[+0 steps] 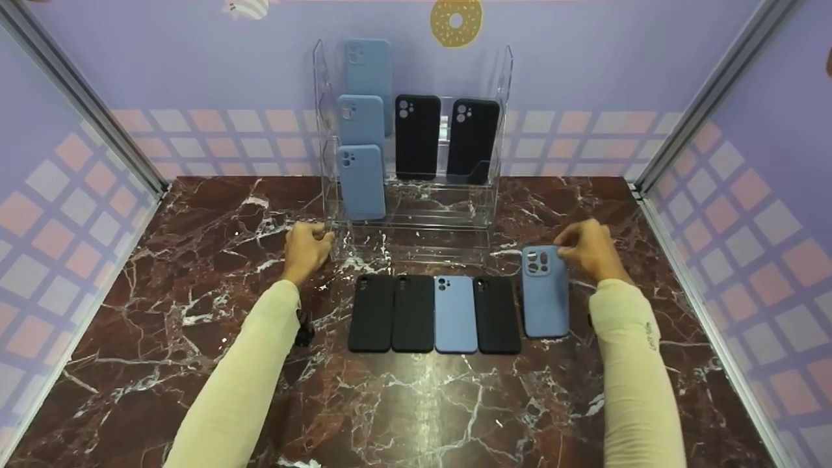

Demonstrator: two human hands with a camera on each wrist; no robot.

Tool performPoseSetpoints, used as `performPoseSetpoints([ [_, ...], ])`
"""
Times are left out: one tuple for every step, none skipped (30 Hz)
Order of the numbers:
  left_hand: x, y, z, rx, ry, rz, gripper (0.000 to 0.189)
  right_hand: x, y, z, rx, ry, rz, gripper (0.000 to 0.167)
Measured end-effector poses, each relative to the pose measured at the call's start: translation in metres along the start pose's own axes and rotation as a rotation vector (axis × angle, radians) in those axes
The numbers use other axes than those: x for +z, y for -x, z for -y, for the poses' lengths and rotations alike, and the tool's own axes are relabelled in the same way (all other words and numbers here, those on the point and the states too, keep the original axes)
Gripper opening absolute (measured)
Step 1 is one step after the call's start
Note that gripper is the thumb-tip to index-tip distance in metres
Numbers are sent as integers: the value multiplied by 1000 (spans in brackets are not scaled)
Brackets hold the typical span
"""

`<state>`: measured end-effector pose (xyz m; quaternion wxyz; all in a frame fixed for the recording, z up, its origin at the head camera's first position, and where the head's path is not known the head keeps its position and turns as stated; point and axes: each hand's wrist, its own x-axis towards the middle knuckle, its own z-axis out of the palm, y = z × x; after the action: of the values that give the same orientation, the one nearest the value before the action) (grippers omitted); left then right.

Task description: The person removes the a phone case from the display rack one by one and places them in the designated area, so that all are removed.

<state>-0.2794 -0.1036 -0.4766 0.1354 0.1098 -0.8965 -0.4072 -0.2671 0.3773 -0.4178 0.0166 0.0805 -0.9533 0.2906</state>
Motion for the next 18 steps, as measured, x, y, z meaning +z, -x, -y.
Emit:
performPoseSetpoints([
  [0, 0, 0, 3, -1, -1, 11, 4, 1, -2, 8, -5, 6, 15],
  [1, 0, 1, 4, -1, -4, 11, 7, 1, -5, 16, -13, 12, 15],
  [1, 0, 1, 5, -2, -6, 11, 10, 2, -7, 27, -19, 17, 15],
  [1, 0, 0, 7, -3, -8, 12, 13, 3, -9, 39, -25, 21, 15],
  [1, 0, 0, 6, -6, -9, 13, 16, 4, -11, 51, -31, 27, 15],
  [1, 0, 0, 7, -7, -10, 13, 19, 5, -13, 65, -43, 31, 15],
  [1, -1, -1, 7, -10, -11, 14, 22, 5, -14, 77, -53, 33, 15],
  [0, -1, -1, 5, -15, -9, 15, 24, 6, -16, 83, -56, 33, 15],
  [0, -1, -2, 2, -20, -6, 16, 27, 6, -17, 86, -54, 30, 15],
  [0, -1, -2, 1, -22, -7, 17, 29, 6, -18, 88, -58, 29, 16],
  [-1, 0, -2, -2, -25, -7, 17, 32, 5, -19, 92, -58, 28, 16],
  [-1, 0, -2, -4, -26, -7, 17, 35, 5, -20, 94, -53, 25, 16],
  [-1, 0, -2, -5, -28, -7, 18, 37, 4, -21, 96, -45, 20, 16],
  [-1, 0, -2, -7, -29, -7, 18, 39, 4, -22, 98, -38, 18, 17],
  [-1, 0, -2, -8, -27, -7, 19, 42, 3, -23, 104, -32, 18, 17],
  [-1, 0, -2, -8, -25, -8, 20, 44, 3, -23, 110, -30, 18, 17],
  [0, 0, -2, -9, -23, -8, 20, 45, 3, -24, 119, -23, 16, 17],
  [0, 0, -2, -8, -20, -10, 21, 47, 3, -24, 125, -18, 13, 17],
])
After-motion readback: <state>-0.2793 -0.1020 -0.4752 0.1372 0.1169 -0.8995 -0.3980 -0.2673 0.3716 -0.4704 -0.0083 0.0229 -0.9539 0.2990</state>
